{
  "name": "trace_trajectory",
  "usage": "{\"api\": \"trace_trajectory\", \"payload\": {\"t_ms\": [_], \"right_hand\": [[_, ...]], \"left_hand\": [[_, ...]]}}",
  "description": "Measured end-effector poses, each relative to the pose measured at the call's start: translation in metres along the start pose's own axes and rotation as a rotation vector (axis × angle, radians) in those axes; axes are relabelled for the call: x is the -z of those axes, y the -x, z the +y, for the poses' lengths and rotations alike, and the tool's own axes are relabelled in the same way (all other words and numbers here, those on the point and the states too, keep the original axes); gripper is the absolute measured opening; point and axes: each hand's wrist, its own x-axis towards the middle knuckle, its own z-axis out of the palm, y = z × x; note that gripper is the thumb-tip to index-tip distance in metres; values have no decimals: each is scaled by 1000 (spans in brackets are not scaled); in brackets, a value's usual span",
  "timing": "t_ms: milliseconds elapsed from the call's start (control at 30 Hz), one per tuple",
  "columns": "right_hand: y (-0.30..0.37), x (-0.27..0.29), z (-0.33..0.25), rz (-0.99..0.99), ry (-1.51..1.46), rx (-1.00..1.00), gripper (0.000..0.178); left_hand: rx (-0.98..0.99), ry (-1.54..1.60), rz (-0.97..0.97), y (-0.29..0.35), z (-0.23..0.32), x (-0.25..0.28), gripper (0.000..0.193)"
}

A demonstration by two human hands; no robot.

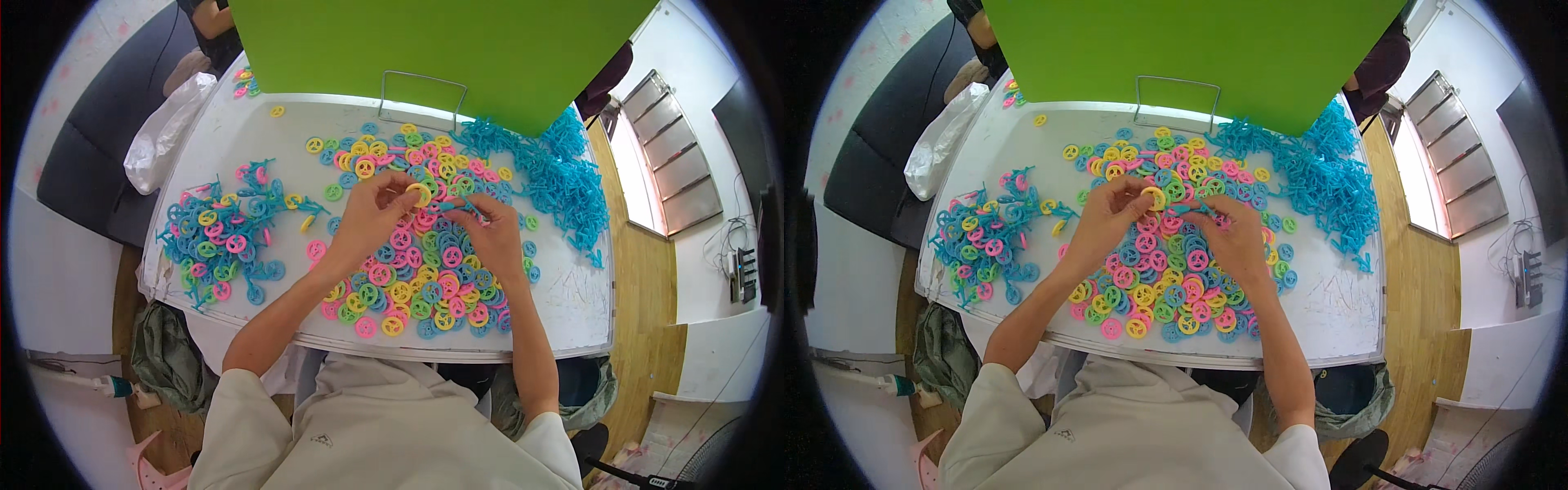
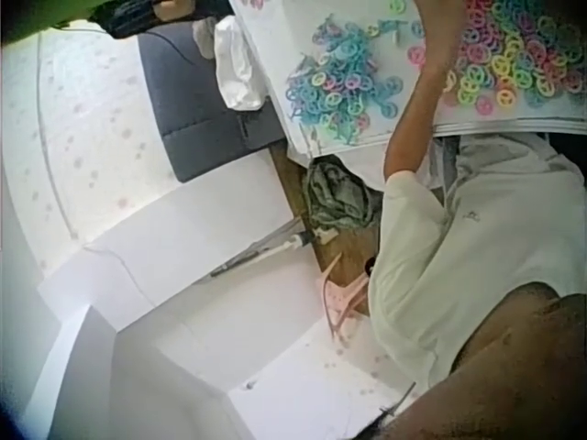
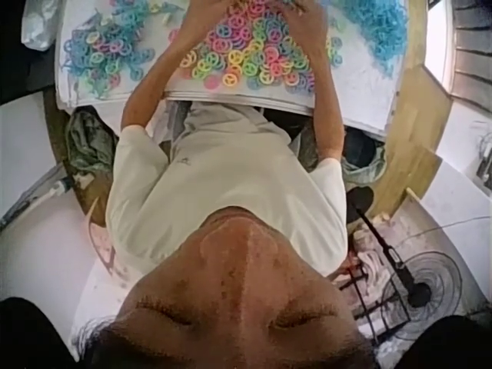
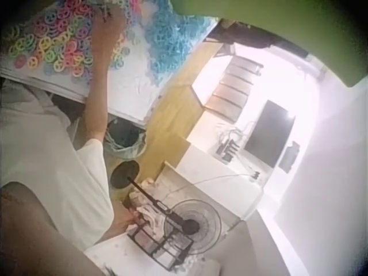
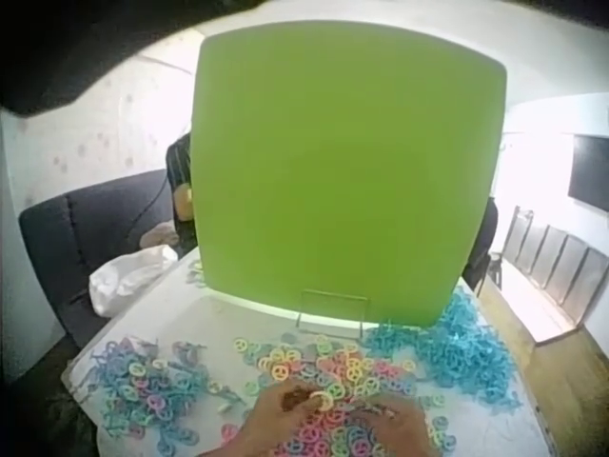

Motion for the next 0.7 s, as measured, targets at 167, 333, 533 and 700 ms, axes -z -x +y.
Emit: {"api": "trace_trajectory", "payload": {"t_ms": [167,333,533,700], "right_hand": [[3,-7,5,11,77,128,13],[3,-14,9,-5,-36,191,17],[3,-11,13,-106,-49,60,11],[1,-5,4,-192,-9,-85,10]], "left_hand": [[70,125,-84,-1,-7,-6,16],[78,210,-14,0,-8,-9,7],[-22,71,70,3,-18,-16,6],[30,80,106,1,-22,-19,5]]}}
